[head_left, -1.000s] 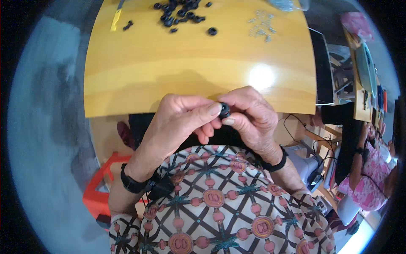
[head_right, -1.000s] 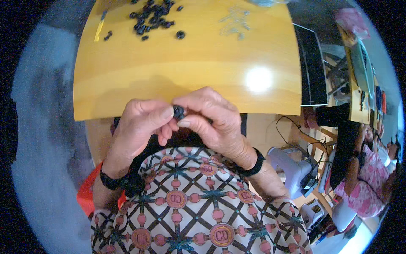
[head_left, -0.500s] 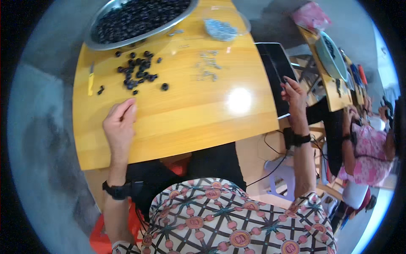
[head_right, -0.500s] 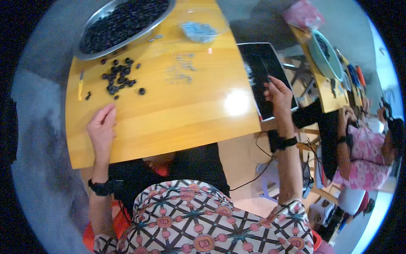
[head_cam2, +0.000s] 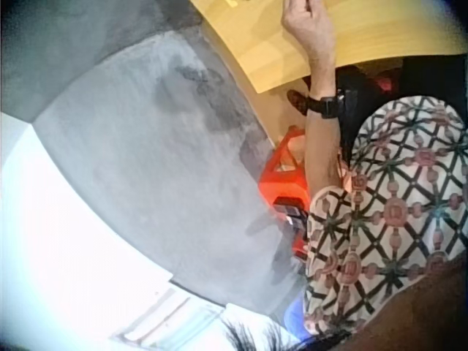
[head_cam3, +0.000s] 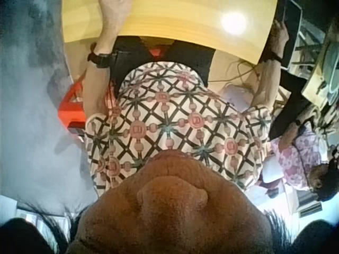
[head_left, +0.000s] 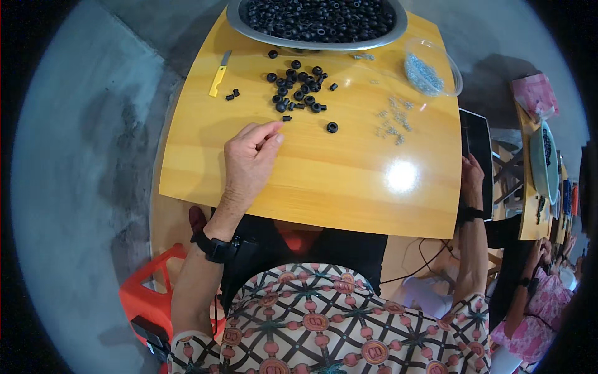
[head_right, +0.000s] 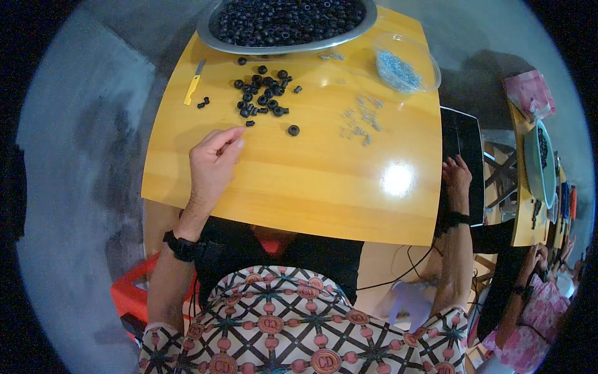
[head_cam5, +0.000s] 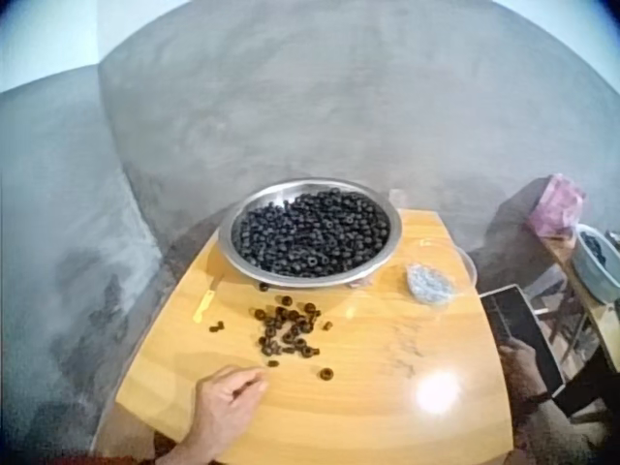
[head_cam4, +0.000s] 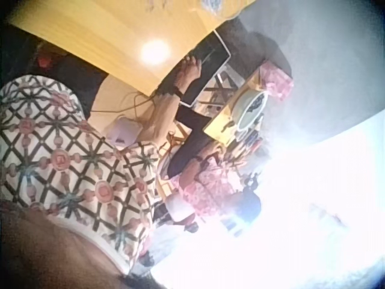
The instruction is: Assembling small components into black plastic circular parts.
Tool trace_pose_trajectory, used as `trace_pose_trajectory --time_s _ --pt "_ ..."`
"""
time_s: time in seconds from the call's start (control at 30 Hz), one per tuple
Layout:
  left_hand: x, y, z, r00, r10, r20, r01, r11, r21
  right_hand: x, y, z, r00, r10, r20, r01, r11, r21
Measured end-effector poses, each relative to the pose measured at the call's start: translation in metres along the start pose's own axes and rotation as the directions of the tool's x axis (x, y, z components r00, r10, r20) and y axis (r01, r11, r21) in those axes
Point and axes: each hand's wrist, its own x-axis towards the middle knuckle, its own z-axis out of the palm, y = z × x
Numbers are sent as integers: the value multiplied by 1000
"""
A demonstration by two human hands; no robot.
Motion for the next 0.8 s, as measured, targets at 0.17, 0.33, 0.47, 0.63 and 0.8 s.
trace_pose_trajectory --time_s 0.17,0.33,0.47,0.63,0.8 --pt "8 8 -1 983 -184 25 185 977 -106 -66 -54 9 993 -83 78 83 997 10" --pt "19 12 11 996 79 36 -77 996 -45 -160 -85 27 955 -187 230 213 973 -93" --pt "25 28 33 959 247 137 -251 968 11 -235 -89 81 914 -234 332 305 935 -182" --pt "26 25 52 912 344 223 -391 894 219 -279 -78 160 746 -263 612 463 865 -193" --pt "25 22 58 920 330 211 -371 908 196 -290 -70 202 603 -324 729 655 722 -221"
